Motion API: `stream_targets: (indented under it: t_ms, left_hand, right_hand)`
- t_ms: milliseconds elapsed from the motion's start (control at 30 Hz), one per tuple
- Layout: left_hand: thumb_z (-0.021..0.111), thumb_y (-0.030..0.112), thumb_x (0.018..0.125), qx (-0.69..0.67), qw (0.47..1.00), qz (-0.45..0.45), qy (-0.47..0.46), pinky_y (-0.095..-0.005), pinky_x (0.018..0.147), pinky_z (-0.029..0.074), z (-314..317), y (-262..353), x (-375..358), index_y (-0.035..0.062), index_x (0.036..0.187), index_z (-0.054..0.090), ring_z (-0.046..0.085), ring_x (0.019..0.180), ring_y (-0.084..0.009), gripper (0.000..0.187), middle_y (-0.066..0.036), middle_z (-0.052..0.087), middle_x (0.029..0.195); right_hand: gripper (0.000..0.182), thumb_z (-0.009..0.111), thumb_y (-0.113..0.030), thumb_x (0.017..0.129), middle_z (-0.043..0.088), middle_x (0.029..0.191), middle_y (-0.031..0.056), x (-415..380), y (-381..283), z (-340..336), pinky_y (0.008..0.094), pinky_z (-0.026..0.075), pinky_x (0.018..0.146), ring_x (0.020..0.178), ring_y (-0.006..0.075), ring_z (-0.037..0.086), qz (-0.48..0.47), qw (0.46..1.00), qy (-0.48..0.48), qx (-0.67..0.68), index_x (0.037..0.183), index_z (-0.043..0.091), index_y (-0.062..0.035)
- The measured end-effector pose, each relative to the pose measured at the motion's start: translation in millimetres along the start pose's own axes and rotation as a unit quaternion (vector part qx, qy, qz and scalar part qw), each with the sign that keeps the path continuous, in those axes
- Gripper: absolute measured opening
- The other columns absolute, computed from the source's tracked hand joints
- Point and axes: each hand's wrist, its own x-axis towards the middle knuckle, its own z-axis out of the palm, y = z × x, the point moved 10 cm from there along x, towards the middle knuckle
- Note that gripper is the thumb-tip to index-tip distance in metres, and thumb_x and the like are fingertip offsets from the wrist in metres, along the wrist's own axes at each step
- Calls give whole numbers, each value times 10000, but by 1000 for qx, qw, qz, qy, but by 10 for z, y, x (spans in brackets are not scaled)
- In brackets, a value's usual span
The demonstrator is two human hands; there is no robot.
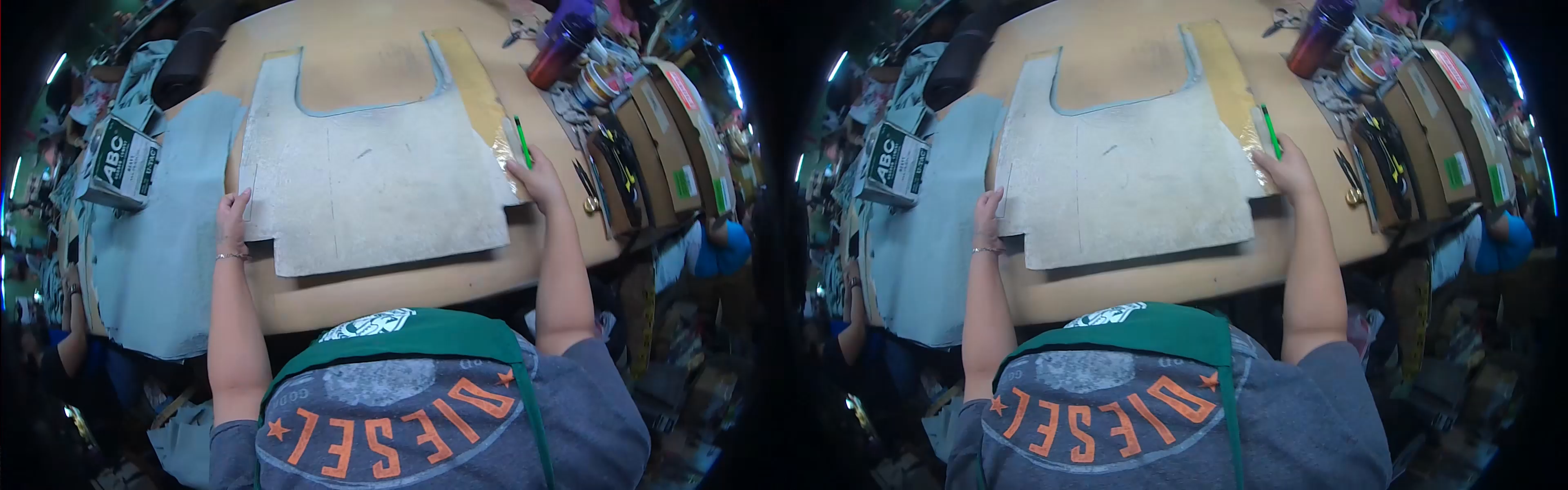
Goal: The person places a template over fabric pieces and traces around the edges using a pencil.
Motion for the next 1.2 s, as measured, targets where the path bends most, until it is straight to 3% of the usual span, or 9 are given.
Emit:
stream_targets:
  t_ms: [100, 200, 300, 600, 767, 867, 933, 1100, 1200]
  left_hand:
    - [623, 328, 762, -112, 991, 55, -44, -266, 747, 395, -21, 73, -105, 24, 947, 570, 500, 819, -142, 360, -19, 545, 862]
    - [626, 305, 759, 178, 951, 246, 51, -298, 824, 392, -18, 305, -241, -22, 1013, 536, 493, 945, -215, 424, -94, 541, 913]
    - [666, 299, 712, 465, 865, 156, 106, -348, 916, 358, 116, 268, -345, -50, 1087, 498, 413, 1107, -302, 539, -189, 504, 1060]
    - [698, 263, 666, 465, 881, 46, 73, -408, 742, 453, 411, 352, -362, -43, 1021, 530, 575, 858, -371, 498, -264, 579, 934]
    - [609, 219, 735, 329, 933, 146, 33, -387, 744, 455, 510, 242, -304, -19, 976, 572, 578, 876, -347, 341, -217, 596, 949]
    - [578, 196, 770, -66, 997, 6, 33, -328, 807, 426, 587, 531, -565, 12, 1084, 523, 549, 910, -199, 367, -73, 583, 1009]
    - [560, 149, 774, -331, 938, 71, -69, -304, 793, 440, 567, 638, -381, -4, 1035, 532, 558, 864, -175, 304, -87, 580, 962]
    - [534, 204, 769, -362, 890, 268, 66, -274, 706, 441, -216, 1467, -525, -6, 836, 586, 557, 727, -153, 227, -69, 590, 755]
    - [530, 237, 790, -649, 702, 292, -12, -307, 680, 467, -1026, 1596, 108, 16, 825, 574, 570, 680, -192, 228, -79, 594, 748]
  right_hand:
    - [450, 673, -178, 710, 590, 930, 158, -262, -143, -280, 310, 440, 749, 844, 219, 566, -85, 990, 11, -116, 1070, 513, 41]
    - [444, 663, -203, 722, 559, 945, 181, -473, 87, -548, 360, 446, 752, 868, 289, 564, -59, 973, 66, -212, 1069, 516, 33]
    - [423, 654, -223, 734, 527, 933, 195, -563, 214, -648, 406, 434, 758, 877, 347, 538, -28, 937, 106, -332, 1048, 521, 27]
    - [340, 654, -202, 724, 478, 899, 169, -552, -218, -304, 410, 388, 787, 882, 336, 467, -155, 887, 199, -387, 976, 531, -10]
    - [297, 633, -168, 734, 478, 881, 171, -546, -580, 400, 416, 393, 756, 861, 341, 473, -236, 902, 108, -347, 958, 524, -7]
    - [244, 600, -177, 750, 498, 847, 196, -395, -581, 727, 431, 395, 729, 824, 355, 484, -266, 889, 94, -360, 902, 534, 2]
    - [244, 566, -212, 765, 525, 803, 235, -218, -418, 775, 446, 394, 717, 786, 369, 496, -308, 869, 124, -368, 847, 547, 18]
    - [360, 552, -330, 818, 550, 833, 218, -59, -281, 768, 431, 413, 697, 794, 368, 513, -304, 845, 130, -421, 896, 554, 22]
    - [366, 558, -370, 814, 550, 801, 197, -102, -337, 833, 433, 418, 686, 781, 352, 520, -330, 802, 146, -476, 879, 558, -10]
